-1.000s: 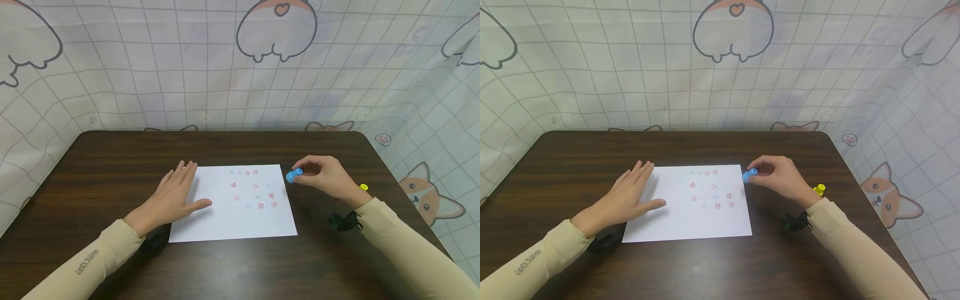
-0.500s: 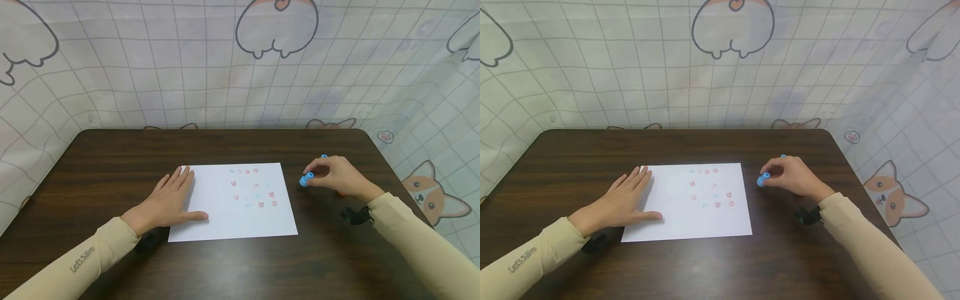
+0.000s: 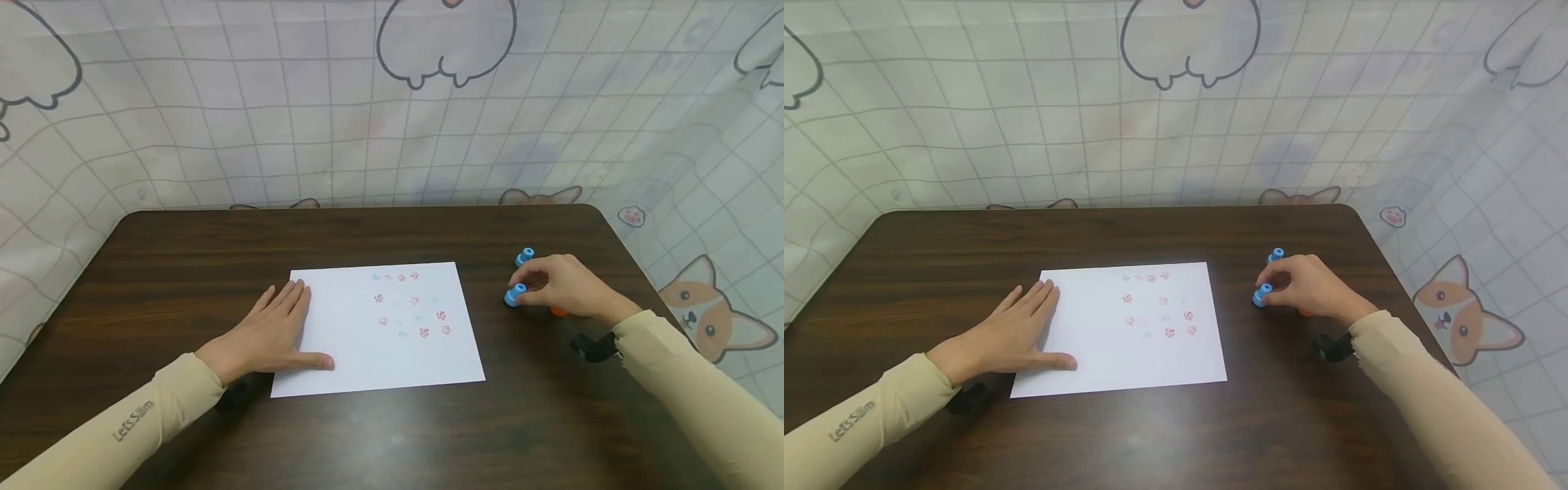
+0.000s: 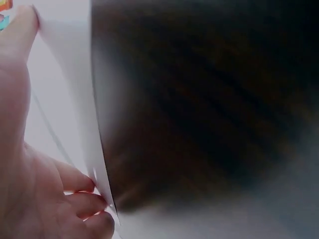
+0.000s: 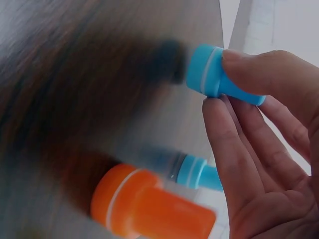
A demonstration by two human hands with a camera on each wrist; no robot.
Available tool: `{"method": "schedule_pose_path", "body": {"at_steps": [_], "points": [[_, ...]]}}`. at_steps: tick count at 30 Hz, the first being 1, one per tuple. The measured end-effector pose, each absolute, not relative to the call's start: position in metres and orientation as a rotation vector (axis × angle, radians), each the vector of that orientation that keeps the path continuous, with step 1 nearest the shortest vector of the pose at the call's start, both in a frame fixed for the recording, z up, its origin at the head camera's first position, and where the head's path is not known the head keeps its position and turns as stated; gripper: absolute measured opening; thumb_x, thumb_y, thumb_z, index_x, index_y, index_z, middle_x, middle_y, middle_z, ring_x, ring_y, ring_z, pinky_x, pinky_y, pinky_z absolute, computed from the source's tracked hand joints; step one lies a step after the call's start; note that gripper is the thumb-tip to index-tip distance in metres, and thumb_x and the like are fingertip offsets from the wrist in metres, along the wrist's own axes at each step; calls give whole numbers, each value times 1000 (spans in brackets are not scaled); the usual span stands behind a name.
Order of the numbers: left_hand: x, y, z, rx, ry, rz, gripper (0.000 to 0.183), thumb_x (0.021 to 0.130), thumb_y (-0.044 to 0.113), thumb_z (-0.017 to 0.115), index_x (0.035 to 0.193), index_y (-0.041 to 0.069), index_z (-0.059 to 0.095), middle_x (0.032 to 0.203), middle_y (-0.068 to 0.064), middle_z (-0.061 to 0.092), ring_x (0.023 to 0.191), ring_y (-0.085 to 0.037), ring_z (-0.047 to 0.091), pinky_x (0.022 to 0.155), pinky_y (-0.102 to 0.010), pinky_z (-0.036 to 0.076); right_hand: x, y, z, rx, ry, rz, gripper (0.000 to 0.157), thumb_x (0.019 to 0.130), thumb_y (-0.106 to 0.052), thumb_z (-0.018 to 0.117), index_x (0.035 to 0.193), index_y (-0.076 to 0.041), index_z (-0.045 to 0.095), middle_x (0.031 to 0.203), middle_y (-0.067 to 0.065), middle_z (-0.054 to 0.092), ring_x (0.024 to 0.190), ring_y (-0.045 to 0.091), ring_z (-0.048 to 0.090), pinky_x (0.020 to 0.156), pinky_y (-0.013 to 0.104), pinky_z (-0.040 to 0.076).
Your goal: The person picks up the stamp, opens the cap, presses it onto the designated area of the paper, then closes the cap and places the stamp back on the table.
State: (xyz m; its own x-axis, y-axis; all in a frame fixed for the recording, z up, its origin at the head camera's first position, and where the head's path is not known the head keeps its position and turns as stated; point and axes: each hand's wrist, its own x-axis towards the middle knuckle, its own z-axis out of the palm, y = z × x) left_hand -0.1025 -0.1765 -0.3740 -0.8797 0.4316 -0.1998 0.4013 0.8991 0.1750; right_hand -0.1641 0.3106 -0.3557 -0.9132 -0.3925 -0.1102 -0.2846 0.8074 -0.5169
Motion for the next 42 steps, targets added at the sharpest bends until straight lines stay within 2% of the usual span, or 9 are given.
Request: {"method": "schedule_pose_path", "body": {"at_steps": [3, 7, 12, 19, 26, 35, 42], "points": [[-103, -177, -375, 630, 2827, 179, 131, 77, 84, 66, 159, -9, 26, 169, -29, 25, 159, -46, 24, 130, -67, 15, -164, 315, -355, -518, 2774, -747, 19, 88, -27, 84, 104, -20, 78, 96, -5, 79, 88, 8, 73, 83, 29, 61], [-102, -178, -376, 633, 2828, 158, 130, 78, 84, 65, 160, -8, 25, 169, -28, 23, 159, -46, 24, 130, -67, 16, -163, 320, -355, -505, 2776, -749, 20, 88, -27, 84, 104, -19, 78, 100, -4, 80, 90, 10, 73, 81, 22, 59], [-102, -178, -379, 639, 2824, 140, 130, 78, 85, 63, 160, -8, 24, 170, -28, 22, 159, -45, 24, 130, -66, 18, -159, 326, -357, -476, 2768, -750, 18, 89, -25, 83, 105, -19, 77, 99, -3, 80, 91, 12, 72, 78, 18, 57], [-103, -179, -381, 639, 2825, 137, 130, 78, 85, 63, 160, -8, 24, 170, -28, 22, 159, -45, 24, 130, -64, 19, -155, 332, -354, -486, 2784, -727, 21, 88, -24, 84, 106, -16, 77, 101, -1, 80, 92, 13, 74, 76, 19, 58], [-102, -179, -380, 645, 2823, 150, 130, 78, 84, 64, 160, -8, 23, 170, -28, 21, 159, -45, 24, 130, -64, 20, -154, 339, -352, -481, 2793, -659, 18, 87, -20, 84, 104, -18, 77, 97, -5, 79, 91, 13, 74, 74, 20, 58], [-103, -179, -380, 653, 2820, 151, 131, 78, 85, 63, 160, -8, 24, 170, -28, 21, 159, -45, 24, 130, -64, 20, -153, 344, -349, -456, 2754, -655, 19, 87, -17, 83, 105, -16, 76, 94, -3, 79, 89, 14, 74, 65, 24, 58], [-104, -180, -381, 651, 2814, 151, 131, 77, 85, 64, 160, -8, 23, 170, -28, 21, 159, -45, 23, 130, -64, 20, -151, 346, -347, -471, 2751, -642, 20, 86, -17, 84, 105, -18, 77, 94, -4, 79, 90, 13, 74, 67, 22, 58]]}}
